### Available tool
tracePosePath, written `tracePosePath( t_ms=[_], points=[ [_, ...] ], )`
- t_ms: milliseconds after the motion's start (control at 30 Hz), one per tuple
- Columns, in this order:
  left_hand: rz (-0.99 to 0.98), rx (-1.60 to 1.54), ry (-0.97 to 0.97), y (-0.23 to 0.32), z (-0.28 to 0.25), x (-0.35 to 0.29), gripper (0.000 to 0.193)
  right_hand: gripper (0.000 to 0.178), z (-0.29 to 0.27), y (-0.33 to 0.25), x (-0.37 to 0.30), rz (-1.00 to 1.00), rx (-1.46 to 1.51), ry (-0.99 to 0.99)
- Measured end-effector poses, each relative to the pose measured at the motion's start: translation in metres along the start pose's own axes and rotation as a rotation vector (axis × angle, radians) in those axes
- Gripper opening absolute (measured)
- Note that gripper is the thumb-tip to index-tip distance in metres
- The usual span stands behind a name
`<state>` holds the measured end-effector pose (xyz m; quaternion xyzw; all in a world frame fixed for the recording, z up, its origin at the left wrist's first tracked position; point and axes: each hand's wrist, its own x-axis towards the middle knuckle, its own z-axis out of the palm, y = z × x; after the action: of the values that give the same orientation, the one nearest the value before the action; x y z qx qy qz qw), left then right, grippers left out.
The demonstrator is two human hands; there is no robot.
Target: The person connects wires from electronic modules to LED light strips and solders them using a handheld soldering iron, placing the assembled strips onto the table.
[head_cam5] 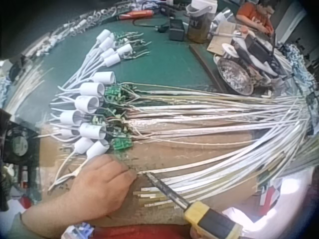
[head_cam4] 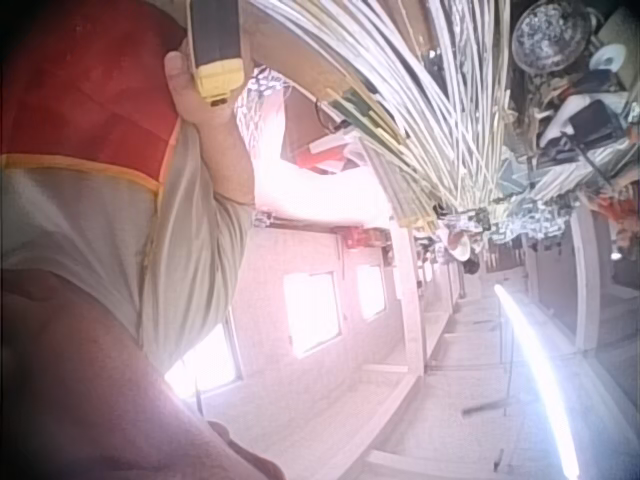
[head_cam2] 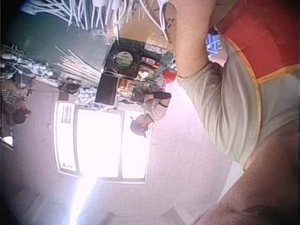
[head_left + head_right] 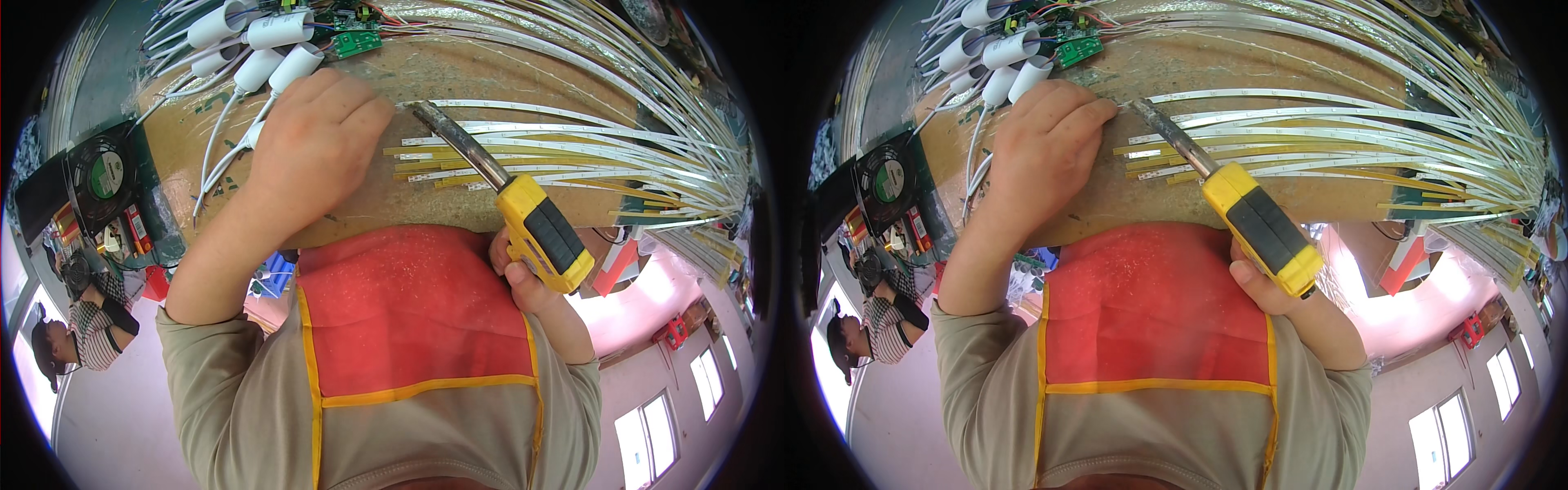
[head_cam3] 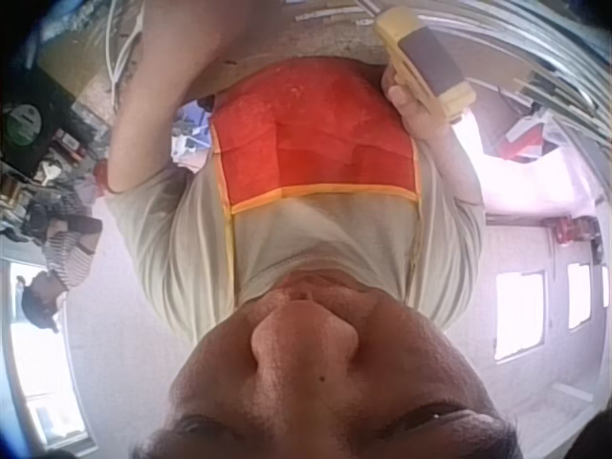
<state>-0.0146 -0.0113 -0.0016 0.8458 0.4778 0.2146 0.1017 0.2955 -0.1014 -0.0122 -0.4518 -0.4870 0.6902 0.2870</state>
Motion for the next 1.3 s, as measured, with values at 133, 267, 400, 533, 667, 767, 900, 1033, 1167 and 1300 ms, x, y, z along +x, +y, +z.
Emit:
tracePosePath(
  t_ms=[133,267,400,533,667,767,900,1033,1167,1300],
  points=[
    [0.012,0.003,0.003,0.000,0.000,0.000,0.021,0.020,-0.002,0.001,-0.001,-0.027,-0.064,-0.003],
    [0.011,0.000,-0.006,0.000,0.000,0.000,0.021,0.022,-0.001,0.006,0.000,-0.106,0.087,-0.008],
    [0.015,-0.008,-0.006,0.000,0.000,0.000,0.021,0.046,-0.003,0.006,0.001,-0.167,0.181,0.059],
    [0.015,-0.009,0.002,0.000,0.001,-0.001,0.022,0.083,-0.005,-0.001,0.003,-0.085,0.198,0.119],
    [0.012,-0.009,0.005,0.000,0.002,-0.002,0.022,0.078,-0.005,-0.007,0.009,-0.095,0.208,0.171],
    [0.006,-0.009,-0.008,0.000,0.002,-0.002,0.022,0.042,-0.006,-0.007,0.013,-0.177,0.279,0.132],
    [0.002,-0.008,-0.014,0.001,0.002,-0.003,0.023,0.079,-0.007,-0.006,0.010,-0.086,0.206,0.141],
    [-0.012,-0.011,-0.023,0.001,0.003,-0.004,0.023,0.080,-0.007,-0.003,0.010,-0.089,0.225,0.151],
    [0.000,-0.008,-0.014,0.001,0.004,-0.004,0.023,0.081,-0.007,-0.003,0.011,-0.100,0.231,0.146],
    [0.017,0.021,-0.003,0.002,0.003,-0.003,0.021,0.044,-0.008,-0.002,0.012,-0.156,0.288,0.123]
  ],
)
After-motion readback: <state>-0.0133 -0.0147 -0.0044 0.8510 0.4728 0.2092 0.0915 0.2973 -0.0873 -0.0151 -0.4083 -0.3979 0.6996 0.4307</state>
